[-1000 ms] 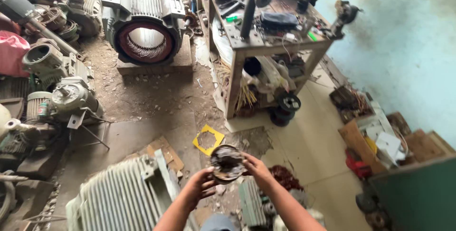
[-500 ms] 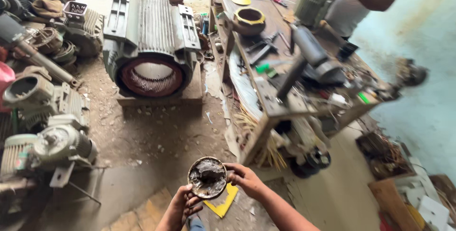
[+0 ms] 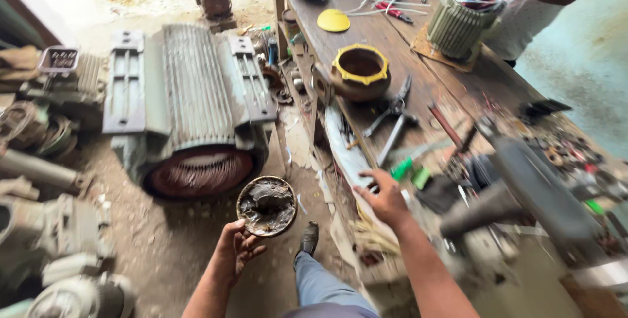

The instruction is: The person scrapes old gasket residue from the rim of a rusty pump housing using a screwdriver, then fits a yellow rubber gasket onto the housing flange by hand, pressing it around the bolt holes. They then carry a dirty cylindrical part across the workshop, return, and point at the housing while touching its rim.

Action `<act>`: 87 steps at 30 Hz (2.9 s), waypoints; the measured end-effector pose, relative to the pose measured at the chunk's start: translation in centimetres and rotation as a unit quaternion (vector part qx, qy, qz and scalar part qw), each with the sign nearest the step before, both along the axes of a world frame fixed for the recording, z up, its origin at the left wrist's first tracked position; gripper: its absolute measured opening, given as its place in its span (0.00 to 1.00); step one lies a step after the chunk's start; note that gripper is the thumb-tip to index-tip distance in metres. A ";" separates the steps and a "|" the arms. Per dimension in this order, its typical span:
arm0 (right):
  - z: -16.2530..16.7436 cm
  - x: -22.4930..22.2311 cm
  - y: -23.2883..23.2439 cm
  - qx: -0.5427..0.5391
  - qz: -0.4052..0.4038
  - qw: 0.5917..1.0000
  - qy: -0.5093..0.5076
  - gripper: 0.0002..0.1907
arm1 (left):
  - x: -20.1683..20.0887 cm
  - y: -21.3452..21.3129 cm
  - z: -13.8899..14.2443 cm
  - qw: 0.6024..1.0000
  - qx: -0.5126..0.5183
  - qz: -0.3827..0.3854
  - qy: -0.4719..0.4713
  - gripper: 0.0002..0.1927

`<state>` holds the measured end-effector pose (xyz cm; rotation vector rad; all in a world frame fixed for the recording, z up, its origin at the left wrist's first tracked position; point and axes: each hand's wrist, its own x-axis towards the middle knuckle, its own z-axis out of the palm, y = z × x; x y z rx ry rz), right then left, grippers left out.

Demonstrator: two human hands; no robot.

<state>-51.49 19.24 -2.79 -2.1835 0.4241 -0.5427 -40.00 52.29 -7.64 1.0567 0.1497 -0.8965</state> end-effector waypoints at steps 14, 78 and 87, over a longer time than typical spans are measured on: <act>2.4 28.1 -19.4 -0.217 -0.024 0.965 0.142 0.24 | 33.1 -20.6 1.0 0.997 -0.069 -0.043 0.017 0.26; 1.5 39.1 -14.9 -0.223 -0.201 0.939 0.166 0.34 | 51.1 -47.8 1.8 0.735 -0.116 -0.408 -0.530 0.79; 0.5 40.9 -17.4 -0.155 -0.259 0.907 0.293 0.57 | 51.4 -44.9 -2.2 0.800 -0.048 -0.362 -0.476 0.77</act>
